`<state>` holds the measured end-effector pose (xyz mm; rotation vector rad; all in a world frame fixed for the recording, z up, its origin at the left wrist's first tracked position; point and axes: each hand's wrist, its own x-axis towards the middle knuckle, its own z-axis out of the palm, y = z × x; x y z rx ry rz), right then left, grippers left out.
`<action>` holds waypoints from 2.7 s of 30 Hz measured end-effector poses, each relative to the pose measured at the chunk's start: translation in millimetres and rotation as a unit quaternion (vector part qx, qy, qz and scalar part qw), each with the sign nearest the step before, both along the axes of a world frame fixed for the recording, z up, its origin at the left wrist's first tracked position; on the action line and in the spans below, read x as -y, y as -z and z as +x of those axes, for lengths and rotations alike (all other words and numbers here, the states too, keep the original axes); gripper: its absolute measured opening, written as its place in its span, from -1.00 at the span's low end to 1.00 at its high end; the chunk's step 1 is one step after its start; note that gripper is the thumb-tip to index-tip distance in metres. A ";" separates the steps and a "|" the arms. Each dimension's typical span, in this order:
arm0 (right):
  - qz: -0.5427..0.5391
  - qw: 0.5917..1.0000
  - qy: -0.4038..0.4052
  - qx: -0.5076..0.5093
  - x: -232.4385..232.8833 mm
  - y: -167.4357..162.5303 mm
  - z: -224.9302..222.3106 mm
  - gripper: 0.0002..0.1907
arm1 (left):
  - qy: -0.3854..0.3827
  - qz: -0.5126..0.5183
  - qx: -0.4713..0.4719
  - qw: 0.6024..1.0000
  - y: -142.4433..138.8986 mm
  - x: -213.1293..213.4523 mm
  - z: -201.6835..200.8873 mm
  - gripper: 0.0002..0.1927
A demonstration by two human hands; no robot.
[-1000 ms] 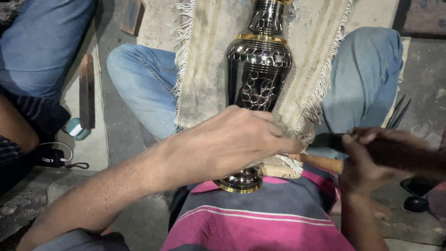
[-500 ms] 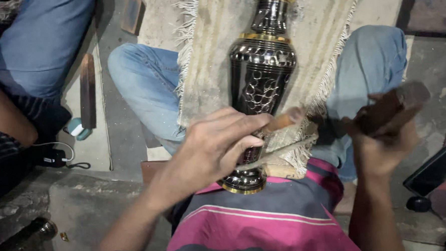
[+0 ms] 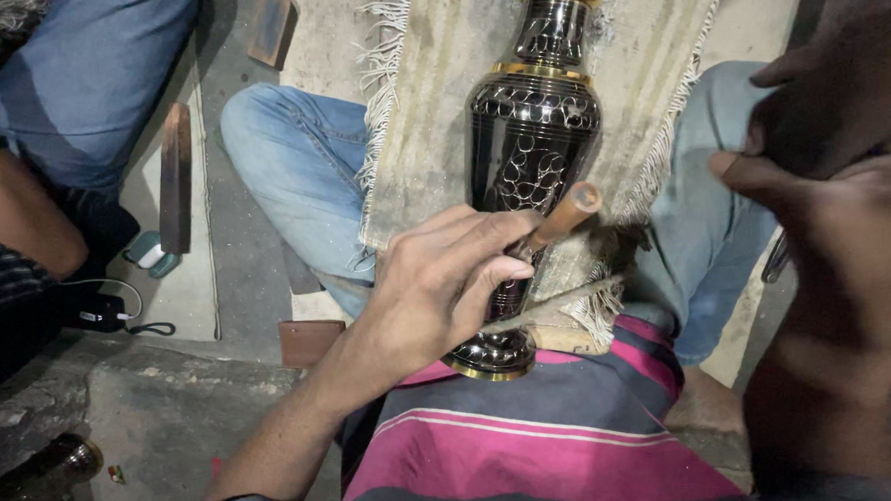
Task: The person sits cross-legged on the floor holding a chisel against a decorated brass vase and strikes the chisel with a wooden mallet to engrave patterns into the vase surface, repositioning the chisel around the body of the vase.
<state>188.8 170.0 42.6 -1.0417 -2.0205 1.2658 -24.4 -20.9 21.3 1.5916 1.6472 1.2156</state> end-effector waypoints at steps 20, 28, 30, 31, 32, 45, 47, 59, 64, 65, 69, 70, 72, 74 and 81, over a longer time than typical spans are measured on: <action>0.404 0.810 -0.281 0.319 -24.9 -72.6 -52.5 -0.40 | -0.139 -0.020 0.006 0.990 -5.9 14.1 31.6 -0.79; 0.386 0.845 -0.306 0.206 -14.5 -74.4 -61.6 -0.48 | -0.268 -0.024 0.004 0.963 6.0 21.4 58.4 -0.89; 0.436 0.812 -0.334 0.197 -12.8 -82.8 -70.4 -0.41 | -0.289 -0.024 0.013 0.957 6.9 24.7 59.8 -0.87; 0.369 0.861 -0.315 0.150 -9.4 -86.6 -73.8 -0.44 | -0.289 -0.018 0.004 0.957 7.2 26.1 60.0 -0.87; 0.378 0.860 -0.305 0.158 -6.6 -90.1 -78.5 -0.48 | -0.289 -0.011 -0.003 0.957 7.3 27.2 59.9 -0.87; 0.345 0.855 -0.344 0.179 -26.0 -75.2 -62.4 -0.33 | -0.237 -0.006 -0.015 0.971 13.7 30.2 50.7 -0.83; 0.345 0.864 -0.317 0.185 -31.6 -63.5 -50.2 -0.34 | -0.172 0.019 -0.020 0.985 13.9 31.0 40.0 -0.81; 0.263 0.892 -0.346 0.123 -17.3 -80.8 -83.1 -0.45 | -0.117 0.007 0.005 0.993 7.8 24.4 26.4 -0.79; 0.323 0.868 -0.321 0.198 -41.4 -42.5 -34.2 -0.40 | -0.051 -0.017 -0.015 0.998 1.7 17.2 15.9 -0.78; 0.276 0.896 -0.297 0.181 -38.8 -30.3 -19.9 -0.47 | -0.034 -0.024 -0.024 0.999 0.7 15.5 14.2 -0.78; 0.048 0.984 -0.171 0.032 -20.6 15.5 19.9 -0.81 | -0.001 0.005 -0.004 1.000 -0.7 9.4 9.8 -0.65; 0.054 0.984 -0.169 0.009 -19.0 24.4 24.2 -0.81 | 0.011 -0.006 -0.004 1.000 -1.3 9.7 8.6 -0.63; 0.062 0.984 -0.163 -0.036 -15.5 38.6 30.8 -0.80 | 0.033 -0.031 -0.009 0.999 -1.9 8.8 6.5 -0.61; 0.065 0.987 -0.132 -0.060 -13.8 49.6 36.7 -0.78 | 0.052 -0.046 -0.022 0.997 -1.4 4.7 4.1 -0.58; 0.131 0.988 0.010 0.080 13.6 88.5 67.3 -0.72 | 0.177 -0.092 -0.051 0.979 -10.2 -10.4 -11.6 -0.53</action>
